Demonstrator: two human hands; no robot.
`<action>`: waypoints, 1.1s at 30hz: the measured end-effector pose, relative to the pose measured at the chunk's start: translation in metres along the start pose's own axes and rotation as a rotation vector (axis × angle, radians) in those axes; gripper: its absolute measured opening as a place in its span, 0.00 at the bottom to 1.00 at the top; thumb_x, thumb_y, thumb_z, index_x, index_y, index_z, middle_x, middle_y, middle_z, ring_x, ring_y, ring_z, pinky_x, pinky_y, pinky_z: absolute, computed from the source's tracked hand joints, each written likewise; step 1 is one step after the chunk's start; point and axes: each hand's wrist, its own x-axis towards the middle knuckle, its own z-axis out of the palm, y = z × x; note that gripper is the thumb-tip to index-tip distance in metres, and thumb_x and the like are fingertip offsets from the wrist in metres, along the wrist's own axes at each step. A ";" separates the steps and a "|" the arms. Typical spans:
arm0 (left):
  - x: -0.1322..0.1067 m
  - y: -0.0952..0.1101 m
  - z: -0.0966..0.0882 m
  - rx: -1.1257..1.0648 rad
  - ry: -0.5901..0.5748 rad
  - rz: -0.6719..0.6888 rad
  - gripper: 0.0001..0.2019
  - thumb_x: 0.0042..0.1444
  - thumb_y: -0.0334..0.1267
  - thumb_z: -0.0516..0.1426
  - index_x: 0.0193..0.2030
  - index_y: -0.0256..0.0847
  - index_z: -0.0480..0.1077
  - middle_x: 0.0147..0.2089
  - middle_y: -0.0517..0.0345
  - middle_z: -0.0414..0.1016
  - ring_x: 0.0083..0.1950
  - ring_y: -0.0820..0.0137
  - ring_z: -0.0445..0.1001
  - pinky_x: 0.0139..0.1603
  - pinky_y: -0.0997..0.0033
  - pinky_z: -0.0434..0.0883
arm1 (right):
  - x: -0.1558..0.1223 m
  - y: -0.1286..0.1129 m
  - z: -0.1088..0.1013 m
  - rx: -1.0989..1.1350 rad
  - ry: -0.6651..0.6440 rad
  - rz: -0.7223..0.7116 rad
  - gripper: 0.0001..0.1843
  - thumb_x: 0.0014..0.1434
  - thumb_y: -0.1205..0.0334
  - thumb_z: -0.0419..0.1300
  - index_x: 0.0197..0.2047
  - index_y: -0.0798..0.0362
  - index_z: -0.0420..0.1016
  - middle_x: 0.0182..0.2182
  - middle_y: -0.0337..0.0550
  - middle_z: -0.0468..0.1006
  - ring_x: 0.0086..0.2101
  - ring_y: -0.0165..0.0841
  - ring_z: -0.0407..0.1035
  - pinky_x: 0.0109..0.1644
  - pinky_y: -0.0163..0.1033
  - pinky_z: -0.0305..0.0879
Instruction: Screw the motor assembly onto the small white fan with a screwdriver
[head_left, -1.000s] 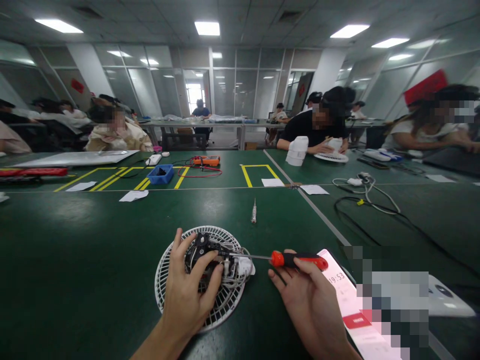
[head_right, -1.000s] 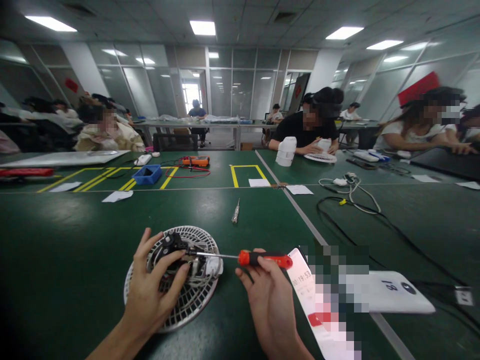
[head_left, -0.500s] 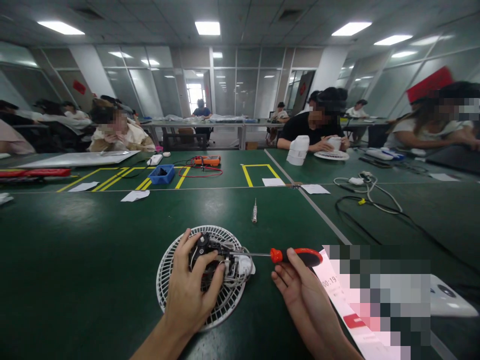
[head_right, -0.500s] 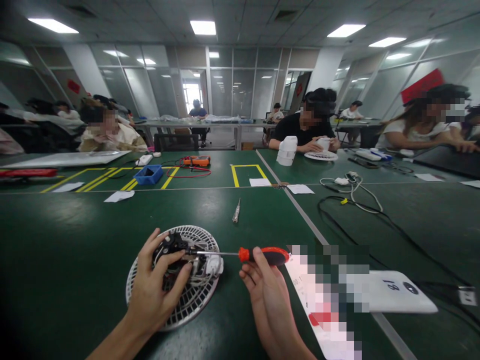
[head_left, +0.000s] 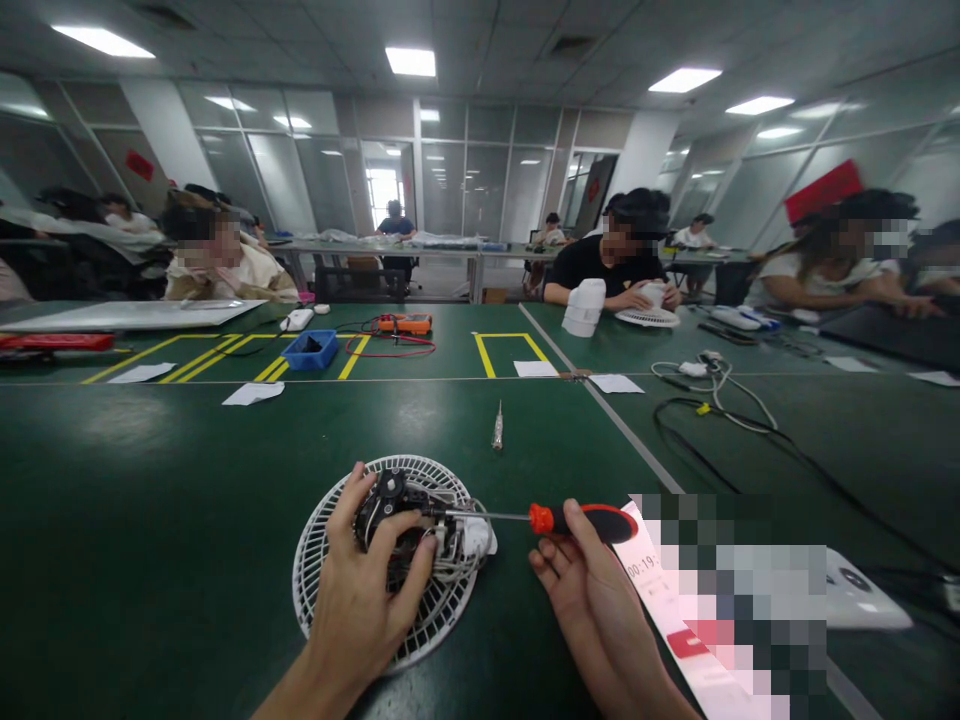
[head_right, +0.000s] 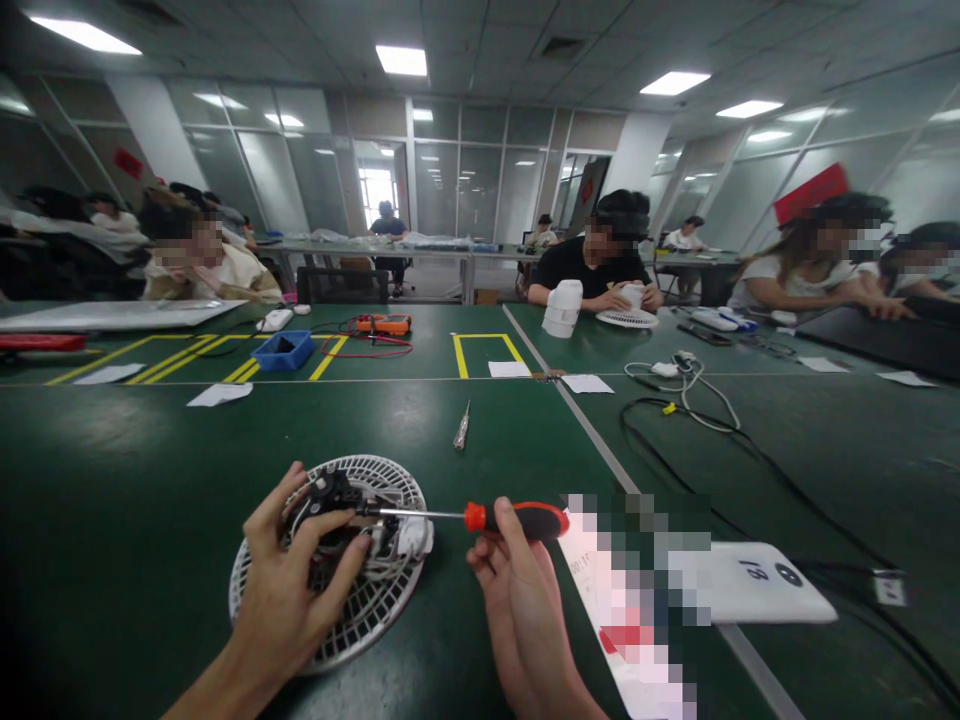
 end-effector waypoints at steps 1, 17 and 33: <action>0.000 0.000 0.000 0.000 -0.001 0.004 0.10 0.60 0.35 0.64 0.48 0.43 0.73 0.72 0.43 0.53 0.77 0.48 0.55 0.71 0.38 0.67 | 0.000 0.000 0.000 0.001 0.000 0.000 0.21 0.46 0.53 0.80 0.34 0.51 0.74 0.28 0.39 0.81 0.27 0.30 0.71 0.33 0.35 0.73; 0.004 0.001 -0.004 -0.036 0.052 0.016 0.12 0.59 0.33 0.64 0.50 0.43 0.75 0.75 0.47 0.54 0.73 0.50 0.62 0.70 0.44 0.70 | 0.002 -0.003 -0.001 -0.013 0.010 0.027 0.21 0.41 0.59 0.81 0.35 0.50 0.77 0.35 0.43 0.84 0.39 0.38 0.80 0.43 0.40 0.78; 0.006 -0.001 -0.005 -0.014 -0.006 0.046 0.12 0.60 0.32 0.63 0.50 0.44 0.74 0.73 0.46 0.58 0.71 0.52 0.65 0.68 0.44 0.71 | -0.001 -0.012 0.006 0.022 -0.008 -0.033 0.25 0.36 0.64 0.82 0.38 0.49 0.79 0.35 0.38 0.82 0.38 0.36 0.79 0.42 0.38 0.79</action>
